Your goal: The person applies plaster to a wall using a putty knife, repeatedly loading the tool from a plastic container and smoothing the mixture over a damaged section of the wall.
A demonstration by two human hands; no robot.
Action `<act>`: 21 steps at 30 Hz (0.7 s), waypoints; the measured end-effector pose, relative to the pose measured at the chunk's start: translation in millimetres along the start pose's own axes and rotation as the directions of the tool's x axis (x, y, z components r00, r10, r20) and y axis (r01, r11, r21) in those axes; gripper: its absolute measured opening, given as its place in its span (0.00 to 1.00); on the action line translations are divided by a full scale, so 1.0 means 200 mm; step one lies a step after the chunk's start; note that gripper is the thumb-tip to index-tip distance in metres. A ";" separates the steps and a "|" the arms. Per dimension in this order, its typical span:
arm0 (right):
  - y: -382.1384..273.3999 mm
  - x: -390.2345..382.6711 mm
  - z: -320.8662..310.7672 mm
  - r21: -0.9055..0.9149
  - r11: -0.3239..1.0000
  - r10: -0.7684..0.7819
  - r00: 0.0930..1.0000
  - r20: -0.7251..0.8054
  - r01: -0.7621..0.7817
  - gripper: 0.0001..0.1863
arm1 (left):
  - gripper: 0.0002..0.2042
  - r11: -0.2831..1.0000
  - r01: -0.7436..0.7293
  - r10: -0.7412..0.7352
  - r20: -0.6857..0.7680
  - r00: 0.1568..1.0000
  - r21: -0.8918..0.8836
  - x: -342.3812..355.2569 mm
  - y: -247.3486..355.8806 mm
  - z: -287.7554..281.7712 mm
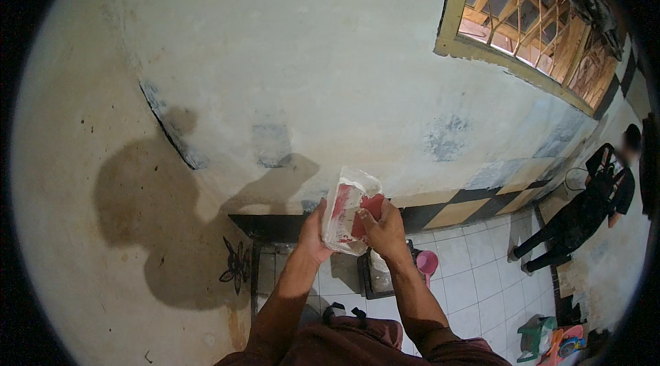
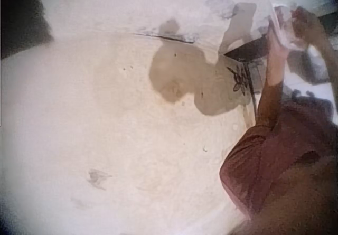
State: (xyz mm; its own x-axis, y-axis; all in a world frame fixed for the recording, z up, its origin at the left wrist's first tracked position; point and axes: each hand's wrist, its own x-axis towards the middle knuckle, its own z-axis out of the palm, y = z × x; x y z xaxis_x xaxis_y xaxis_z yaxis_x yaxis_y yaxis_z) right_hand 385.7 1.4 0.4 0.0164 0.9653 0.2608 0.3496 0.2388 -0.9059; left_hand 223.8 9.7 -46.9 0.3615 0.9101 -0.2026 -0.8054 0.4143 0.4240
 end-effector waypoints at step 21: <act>0.03 0.06 -0.03 0.728 0.622 0.181 0.957 0.226 -0.290 0.14 | 0.29 0.999 0.000 0.000 -0.007 1.000 0.050 -0.02 0.01 0.08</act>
State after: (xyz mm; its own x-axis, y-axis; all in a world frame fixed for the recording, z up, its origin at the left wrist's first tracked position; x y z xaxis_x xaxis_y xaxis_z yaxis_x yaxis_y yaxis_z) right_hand 393.9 13.2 0.1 -0.1327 0.9911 0.0100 -0.4690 -0.0538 -0.8815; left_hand 227.6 7.6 -31.1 0.3581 0.9102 -0.2082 -0.7809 0.4142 0.4677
